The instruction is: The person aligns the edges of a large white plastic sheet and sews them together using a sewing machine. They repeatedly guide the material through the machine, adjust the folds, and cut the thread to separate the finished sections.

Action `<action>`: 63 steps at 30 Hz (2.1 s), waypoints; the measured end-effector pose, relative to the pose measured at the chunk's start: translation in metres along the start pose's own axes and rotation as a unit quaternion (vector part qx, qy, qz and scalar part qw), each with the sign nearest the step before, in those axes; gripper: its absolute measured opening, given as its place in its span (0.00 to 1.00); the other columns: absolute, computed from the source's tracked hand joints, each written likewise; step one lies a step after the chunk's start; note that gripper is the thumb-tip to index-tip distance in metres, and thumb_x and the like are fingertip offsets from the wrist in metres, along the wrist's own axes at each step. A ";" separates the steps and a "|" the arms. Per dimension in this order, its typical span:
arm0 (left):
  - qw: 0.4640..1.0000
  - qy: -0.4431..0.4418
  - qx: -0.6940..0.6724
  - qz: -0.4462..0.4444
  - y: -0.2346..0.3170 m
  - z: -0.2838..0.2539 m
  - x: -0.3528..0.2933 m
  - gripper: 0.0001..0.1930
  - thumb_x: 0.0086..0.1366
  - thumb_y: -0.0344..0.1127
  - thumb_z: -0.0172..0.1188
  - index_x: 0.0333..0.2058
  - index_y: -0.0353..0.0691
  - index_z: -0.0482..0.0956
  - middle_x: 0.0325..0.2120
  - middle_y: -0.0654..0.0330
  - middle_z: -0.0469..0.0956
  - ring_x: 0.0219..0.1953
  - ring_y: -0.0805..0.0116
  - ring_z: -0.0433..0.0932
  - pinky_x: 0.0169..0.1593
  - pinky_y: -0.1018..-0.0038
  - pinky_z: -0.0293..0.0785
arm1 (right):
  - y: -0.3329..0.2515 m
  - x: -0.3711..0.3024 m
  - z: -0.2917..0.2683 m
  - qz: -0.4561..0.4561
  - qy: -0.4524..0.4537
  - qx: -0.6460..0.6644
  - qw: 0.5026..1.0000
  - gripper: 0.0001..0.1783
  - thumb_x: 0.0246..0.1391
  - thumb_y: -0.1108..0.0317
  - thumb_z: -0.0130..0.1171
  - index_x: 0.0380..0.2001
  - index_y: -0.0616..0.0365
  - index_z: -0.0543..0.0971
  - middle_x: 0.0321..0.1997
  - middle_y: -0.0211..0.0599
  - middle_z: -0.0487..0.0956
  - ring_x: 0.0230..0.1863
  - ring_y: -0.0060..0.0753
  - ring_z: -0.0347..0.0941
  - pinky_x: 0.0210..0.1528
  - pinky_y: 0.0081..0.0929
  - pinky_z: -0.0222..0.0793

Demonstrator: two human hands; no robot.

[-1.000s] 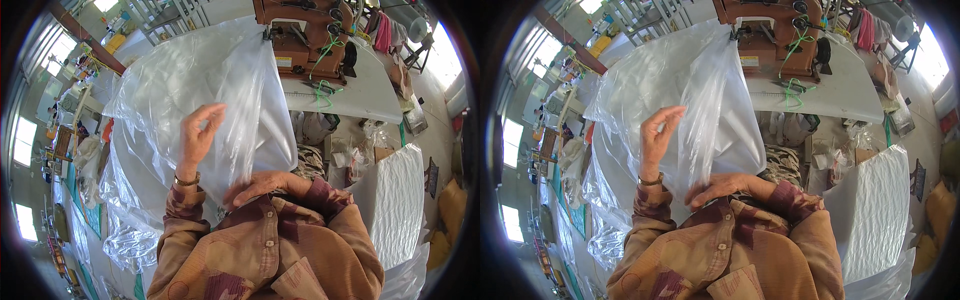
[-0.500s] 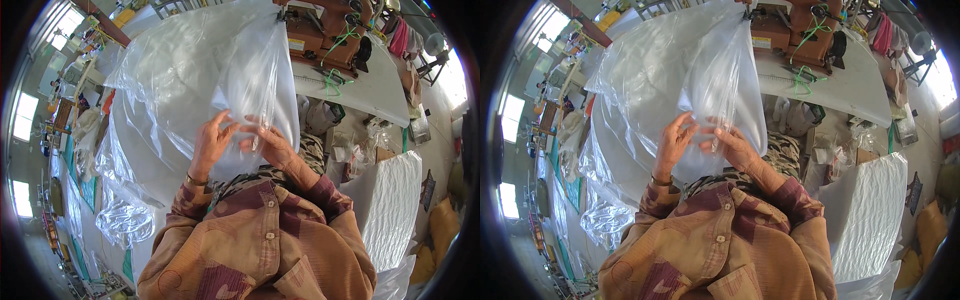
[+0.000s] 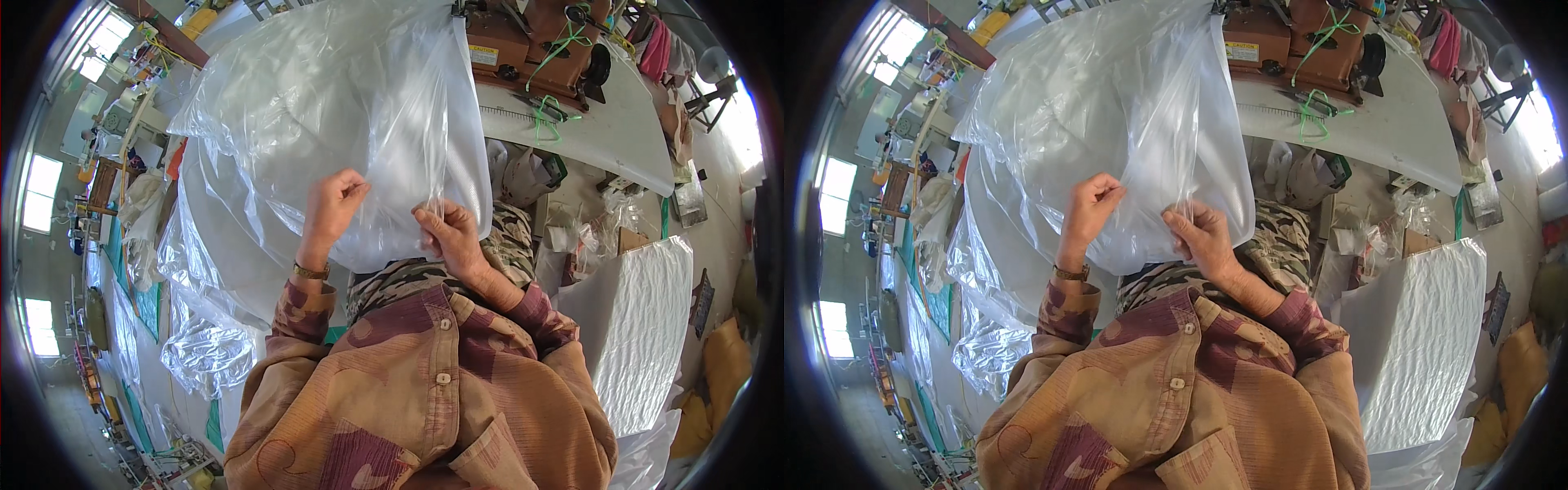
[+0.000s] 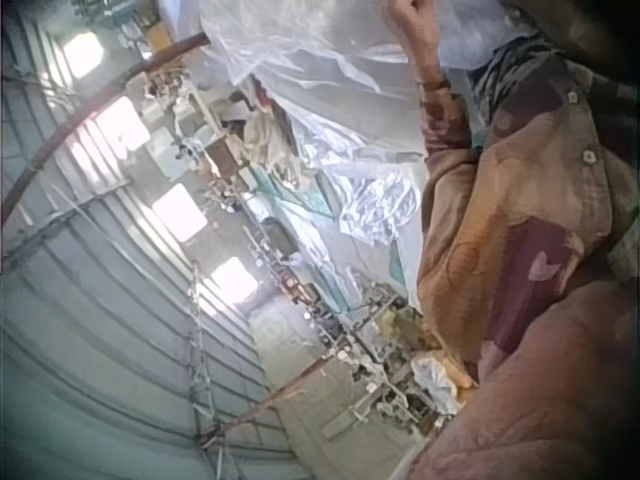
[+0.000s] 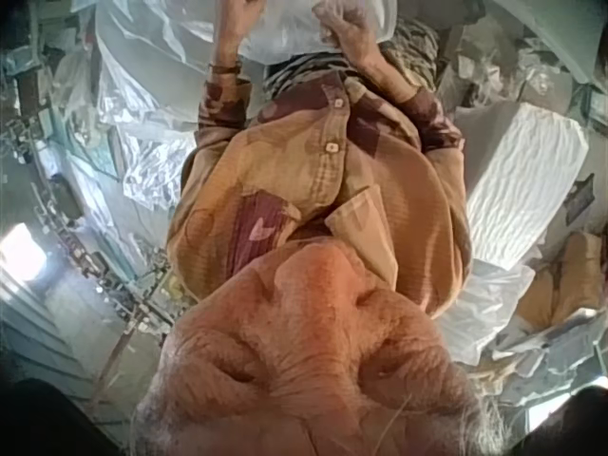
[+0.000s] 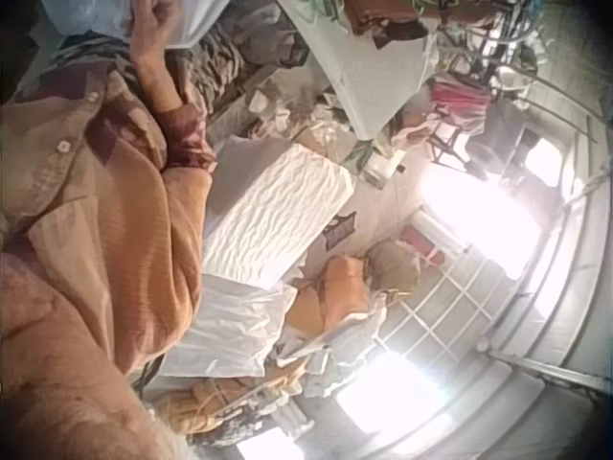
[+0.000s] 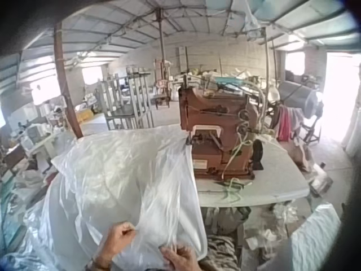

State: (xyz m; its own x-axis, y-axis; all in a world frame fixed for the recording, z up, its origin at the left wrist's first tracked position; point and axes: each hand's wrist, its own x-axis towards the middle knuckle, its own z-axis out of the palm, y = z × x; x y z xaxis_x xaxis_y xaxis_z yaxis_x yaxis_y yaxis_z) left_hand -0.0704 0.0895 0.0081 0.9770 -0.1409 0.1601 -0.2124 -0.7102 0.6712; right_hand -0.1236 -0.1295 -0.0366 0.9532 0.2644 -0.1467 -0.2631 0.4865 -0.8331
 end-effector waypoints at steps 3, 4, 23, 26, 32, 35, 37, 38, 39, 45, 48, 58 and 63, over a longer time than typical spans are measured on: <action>0.960 0.089 0.199 0.175 0.023 0.006 0.003 0.11 0.62 0.35 0.68 0.36 0.34 0.80 0.25 0.58 0.80 0.18 0.65 0.75 0.25 0.73 0.69 | 0.004 -0.014 0.001 -0.021 0.005 -0.062 0.998 0.11 0.65 0.64 0.61 0.33 0.61 0.79 0.18 0.24 0.73 0.16 0.12 0.64 0.15 0.17 0.58; 0.930 0.124 0.249 0.242 0.036 0.007 0.004 0.13 0.61 0.37 0.70 0.38 0.34 0.81 0.28 0.57 0.81 0.18 0.66 0.75 0.25 0.73 0.70 | 0.006 -0.018 0.003 -0.032 0.021 -0.115 0.993 0.11 0.65 0.64 0.60 0.33 0.62 0.79 0.18 0.26 0.74 0.16 0.13 0.66 0.15 0.18 0.60; 0.977 0.073 -0.033 0.199 0.085 0.061 -0.028 0.07 0.66 0.29 0.63 0.40 0.35 0.75 0.19 0.57 0.76 0.19 0.66 0.76 0.26 0.73 0.70 | 0.031 0.022 -0.100 -0.142 0.271 -0.455 0.836 0.10 0.58 0.70 0.61 0.40 0.64 0.76 0.33 0.49 0.77 0.38 0.54 0.75 0.44 0.41 0.70; 0.967 0.070 0.008 0.243 0.089 0.055 -0.026 0.07 0.66 0.29 0.61 0.41 0.36 0.75 0.25 0.54 0.79 0.25 0.54 0.80 0.28 0.66 0.74 | 0.016 0.001 -0.074 -0.182 0.162 -0.524 0.816 0.05 0.57 0.73 0.60 0.34 0.63 0.77 0.26 0.47 0.75 0.33 0.54 0.75 0.40 0.41 0.70; 0.963 0.038 0.050 0.261 0.079 0.054 -0.025 0.07 0.62 0.26 0.62 0.39 0.36 0.77 0.28 0.57 0.77 0.27 0.57 0.80 0.28 0.67 0.74 | -0.016 -0.035 -0.009 -0.369 0.001 -0.539 0.757 0.07 0.52 0.76 0.65 0.28 0.60 0.75 0.23 0.40 0.73 0.30 0.49 0.75 0.40 0.40 0.70; 0.963 0.055 0.060 0.258 0.080 0.051 -0.027 0.07 0.60 0.25 0.63 0.38 0.36 0.79 0.28 0.59 0.74 0.27 0.59 0.79 0.28 0.69 0.75 | -0.008 -0.034 -0.010 -0.410 -0.037 -0.589 0.695 0.10 0.49 0.75 0.67 0.25 0.57 0.74 0.20 0.33 0.71 0.26 0.38 0.74 0.46 0.37 0.73; 0.962 0.078 0.034 0.260 0.079 0.052 -0.027 0.07 0.59 0.24 0.64 0.37 0.36 0.80 0.29 0.59 0.73 0.27 0.60 0.79 0.28 0.69 0.75 | -0.006 -0.035 -0.008 -0.430 -0.051 -0.604 0.669 0.11 0.48 0.75 0.67 0.24 0.55 0.72 0.18 0.30 0.70 0.24 0.34 0.73 0.48 0.36 0.74; 0.961 0.088 0.021 0.261 0.078 0.052 -0.028 0.07 0.59 0.24 0.64 0.37 0.35 0.80 0.30 0.59 0.73 0.27 0.60 0.80 0.28 0.69 0.75 | -0.006 -0.036 -0.007 -0.437 -0.054 -0.606 0.662 0.12 0.48 0.75 0.67 0.23 0.55 0.72 0.18 0.29 0.69 0.22 0.33 0.73 0.49 0.36 0.74; 0.963 0.088 0.021 0.255 0.077 0.052 -0.029 0.07 0.59 0.24 0.64 0.37 0.35 0.80 0.30 0.59 0.73 0.27 0.60 0.80 0.28 0.69 0.76 | -0.006 -0.036 -0.007 -0.445 -0.057 -0.609 0.654 0.12 0.47 0.75 0.67 0.22 0.54 0.71 0.17 0.28 0.68 0.21 0.32 0.72 0.50 0.36 0.75; 0.975 0.048 0.005 0.219 0.070 0.051 -0.033 0.05 0.62 0.26 0.64 0.37 0.34 0.80 0.31 0.57 0.74 0.26 0.58 0.79 0.29 0.68 0.75 | 0.002 -0.030 -0.007 -0.479 -0.080 -0.600 0.635 0.13 0.44 0.75 0.66 0.21 0.53 0.70 0.16 0.28 0.69 0.21 0.30 0.72 0.49 0.35 0.74; 0.978 0.030 -0.036 0.205 0.073 0.045 -0.032 0.05 0.63 0.28 0.64 0.37 0.33 0.80 0.30 0.56 0.74 0.25 0.57 0.78 0.29 0.65 0.73 | 0.004 -0.026 -0.004 -0.499 -0.072 -0.614 0.608 0.13 0.44 0.75 0.67 0.21 0.54 0.70 0.17 0.28 0.70 0.21 0.31 0.72 0.48 0.34 0.74; 0.985 0.073 -0.111 0.108 0.066 0.040 -0.038 0.11 0.63 0.27 0.64 0.45 0.33 0.80 0.30 0.51 0.79 0.26 0.56 0.78 0.30 0.67 0.73 | -0.022 0.006 -0.025 -0.425 -0.208 -0.528 0.705 0.06 0.50 0.75 0.66 0.29 0.60 0.77 0.28 0.35 0.77 0.33 0.35 0.75 0.48 0.33 0.71; 0.968 0.141 -0.157 0.138 0.073 0.040 -0.047 0.21 0.64 0.22 0.60 0.56 0.35 0.75 0.34 0.48 0.82 0.28 0.57 0.79 0.32 0.69 0.75 | -0.007 0.051 -0.016 -0.312 0.022 -0.286 0.906 0.08 0.65 0.69 0.55 0.39 0.63 0.76 0.36 0.34 0.78 0.38 0.25 0.73 0.45 0.26 0.71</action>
State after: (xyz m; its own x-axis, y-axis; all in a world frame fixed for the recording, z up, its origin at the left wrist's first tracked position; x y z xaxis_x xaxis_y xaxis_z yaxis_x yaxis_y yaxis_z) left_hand -0.1315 0.0166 0.0207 0.8479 -0.0698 0.5255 -0.5024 -0.4221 0.7546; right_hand -0.0705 -0.1324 -0.0467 0.8981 0.0458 0.4373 0.4371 0.0161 -0.8993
